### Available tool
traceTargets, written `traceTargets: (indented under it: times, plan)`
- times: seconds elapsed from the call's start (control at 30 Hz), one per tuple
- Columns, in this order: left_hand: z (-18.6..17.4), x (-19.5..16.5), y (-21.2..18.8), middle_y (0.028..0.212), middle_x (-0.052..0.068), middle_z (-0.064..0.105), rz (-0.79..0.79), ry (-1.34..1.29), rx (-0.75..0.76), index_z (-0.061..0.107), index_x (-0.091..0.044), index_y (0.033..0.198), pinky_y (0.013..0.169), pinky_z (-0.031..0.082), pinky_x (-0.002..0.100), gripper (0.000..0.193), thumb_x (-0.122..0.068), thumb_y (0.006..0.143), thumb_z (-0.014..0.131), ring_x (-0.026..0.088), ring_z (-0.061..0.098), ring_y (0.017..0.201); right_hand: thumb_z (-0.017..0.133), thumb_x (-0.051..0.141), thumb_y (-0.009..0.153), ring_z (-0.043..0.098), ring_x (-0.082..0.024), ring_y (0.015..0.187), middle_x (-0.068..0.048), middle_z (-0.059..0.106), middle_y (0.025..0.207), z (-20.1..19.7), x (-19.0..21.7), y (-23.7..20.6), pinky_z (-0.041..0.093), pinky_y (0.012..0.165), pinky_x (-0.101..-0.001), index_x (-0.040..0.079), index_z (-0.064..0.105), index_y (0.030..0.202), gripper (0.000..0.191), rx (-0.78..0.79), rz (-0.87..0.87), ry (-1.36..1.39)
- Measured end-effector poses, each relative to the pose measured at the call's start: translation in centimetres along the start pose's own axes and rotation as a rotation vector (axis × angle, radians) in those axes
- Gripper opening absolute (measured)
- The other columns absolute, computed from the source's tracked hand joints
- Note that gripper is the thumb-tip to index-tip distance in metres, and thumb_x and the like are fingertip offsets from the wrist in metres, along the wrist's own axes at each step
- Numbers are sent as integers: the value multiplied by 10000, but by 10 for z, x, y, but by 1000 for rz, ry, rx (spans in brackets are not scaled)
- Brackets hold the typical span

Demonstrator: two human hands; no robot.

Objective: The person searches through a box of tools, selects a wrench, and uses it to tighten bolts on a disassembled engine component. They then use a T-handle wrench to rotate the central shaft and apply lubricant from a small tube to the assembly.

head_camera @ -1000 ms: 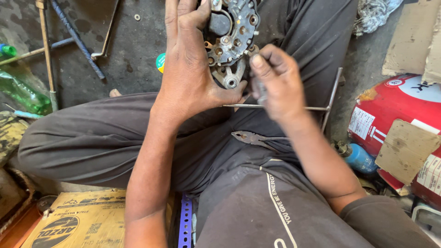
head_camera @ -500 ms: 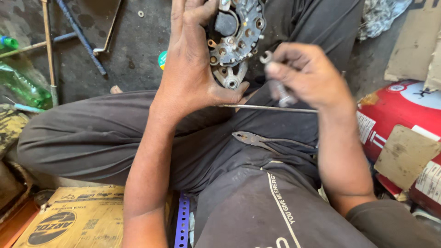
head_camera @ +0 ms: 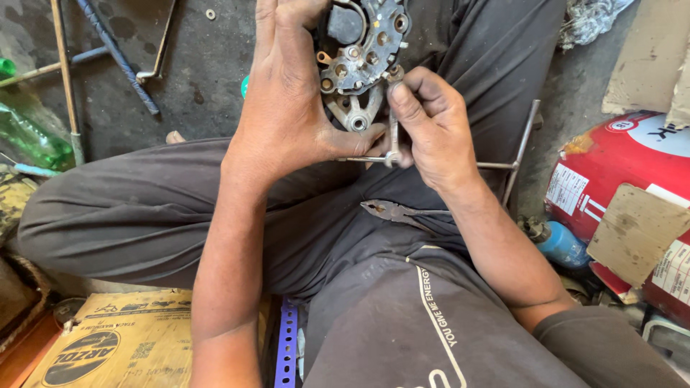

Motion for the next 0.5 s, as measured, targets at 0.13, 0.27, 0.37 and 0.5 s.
traceTargets:
  times: [0.13, 0.27, 0.37, 0.5]
  plan:
    - [0, 0, 0, 1357, 171, 478, 17, 8, -9, 371, -47, 1404, 1119, 450, 476, 1059, -335, 621, 1024, 401, 443, 1317, 638, 234, 1105, 537, -82, 570, -13, 582, 789, 3, 3, 3, 417, 483, -232, 55, 584, 988, 220, -35, -56, 22]
    - [-1, 2, 1, 1331, 161, 474, 3, -60, 8, 376, -61, 1385, 1096, 456, 442, 983, -260, 625, 966, 385, 448, 1300, 706, 261, 1061, 514, -64, 539, 2, 553, 666, -16, 53, 32, 411, 488, -237, 31, 631, 931, 274, 278, 159, -156]
    - [-2, 3, 2, 1322, 168, 467, 13, -49, 12, 371, -57, 1370, 1092, 447, 443, 983, -281, 637, 986, 385, 446, 1294, 701, 283, 989, 513, -67, 511, -25, 603, 649, -41, 83, 69, 396, 445, -241, 26, 650, 888, 281, 511, 277, -569]
    - [0, 3, 3, 1314, 178, 463, 24, -39, -13, 371, -54, 1363, 1099, 435, 451, 1009, -333, 653, 1032, 383, 447, 1288, 699, 280, 982, 584, -82, 560, -38, 631, 674, -54, 87, 76, 454, 478, -244, 27, 667, 914, 264, 606, 241, -670]
Point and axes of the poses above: each hand's wrist, its own y-axis towards the middle knuckle, its own z-axis out of the palm, x = y × z, the point moved 1 cm from there along y, towards the middle knuckle
